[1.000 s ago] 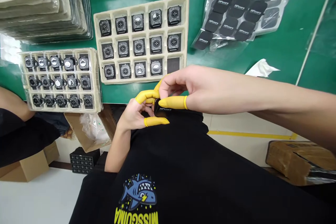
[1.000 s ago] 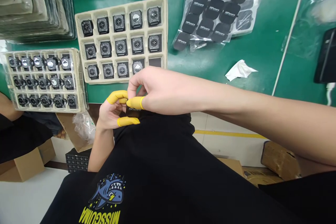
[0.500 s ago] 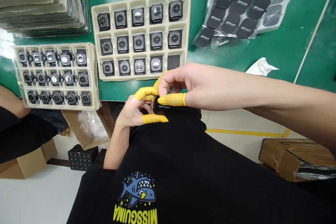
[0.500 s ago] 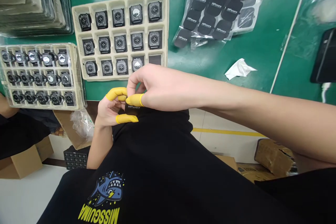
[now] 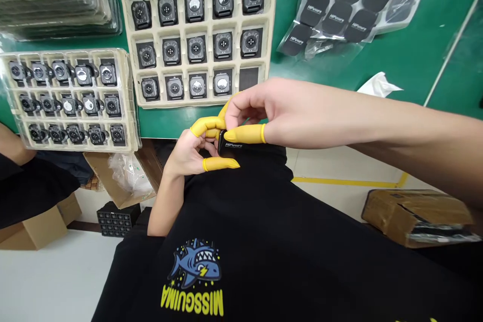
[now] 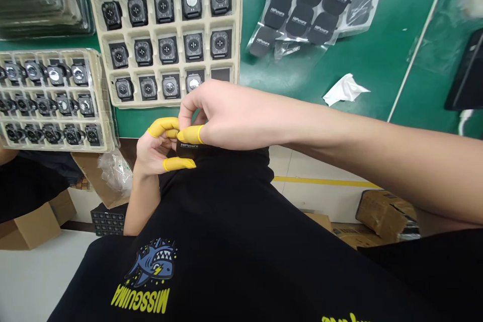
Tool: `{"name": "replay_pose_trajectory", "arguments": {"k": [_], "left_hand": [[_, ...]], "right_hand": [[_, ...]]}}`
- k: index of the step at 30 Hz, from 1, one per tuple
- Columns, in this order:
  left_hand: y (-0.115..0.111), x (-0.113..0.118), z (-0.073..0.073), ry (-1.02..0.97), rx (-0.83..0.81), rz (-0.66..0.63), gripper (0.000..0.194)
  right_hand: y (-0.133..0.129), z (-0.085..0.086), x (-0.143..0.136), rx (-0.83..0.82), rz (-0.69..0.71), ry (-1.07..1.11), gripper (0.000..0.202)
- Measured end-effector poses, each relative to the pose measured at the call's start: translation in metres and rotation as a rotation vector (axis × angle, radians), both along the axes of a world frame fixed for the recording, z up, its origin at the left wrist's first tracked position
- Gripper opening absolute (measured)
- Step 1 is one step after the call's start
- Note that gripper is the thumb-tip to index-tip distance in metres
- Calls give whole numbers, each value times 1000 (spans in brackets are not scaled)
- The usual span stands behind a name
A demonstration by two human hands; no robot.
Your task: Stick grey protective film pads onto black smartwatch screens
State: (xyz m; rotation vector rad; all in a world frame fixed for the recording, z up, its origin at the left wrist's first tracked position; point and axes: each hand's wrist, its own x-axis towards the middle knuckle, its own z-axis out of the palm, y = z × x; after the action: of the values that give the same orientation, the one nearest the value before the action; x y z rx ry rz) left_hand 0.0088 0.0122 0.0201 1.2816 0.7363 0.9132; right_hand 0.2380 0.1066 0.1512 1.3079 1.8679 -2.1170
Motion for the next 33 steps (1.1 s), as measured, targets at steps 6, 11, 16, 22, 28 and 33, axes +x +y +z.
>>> {"name": "replay_pose_trajectory", "arguments": {"k": [6, 11, 16, 22, 28, 33], "left_hand": [[-3, 1, -4, 12, -33, 2, 91], [-3, 4, -2, -26, -9, -5, 87], [-4, 5, -3, -59, 36, 10, 83], [-6, 4, -4, -11, -19, 14, 86], [-4, 5, -3, -37, 9, 3, 84], [-4, 4, -3, -44, 8, -1, 85]], "right_hand": [[-1, -4, 4, 12, 4, 19, 28], [-1, -4, 3, 13, 12, -19, 29], [-1, -4, 3, 6, 17, -10, 29], [-1, -6, 6, -23, 2, 39, 31], [-2, -6, 4, -8, -1, 5, 30], [-2, -4, 0, 21, 30, -61, 24]]}}
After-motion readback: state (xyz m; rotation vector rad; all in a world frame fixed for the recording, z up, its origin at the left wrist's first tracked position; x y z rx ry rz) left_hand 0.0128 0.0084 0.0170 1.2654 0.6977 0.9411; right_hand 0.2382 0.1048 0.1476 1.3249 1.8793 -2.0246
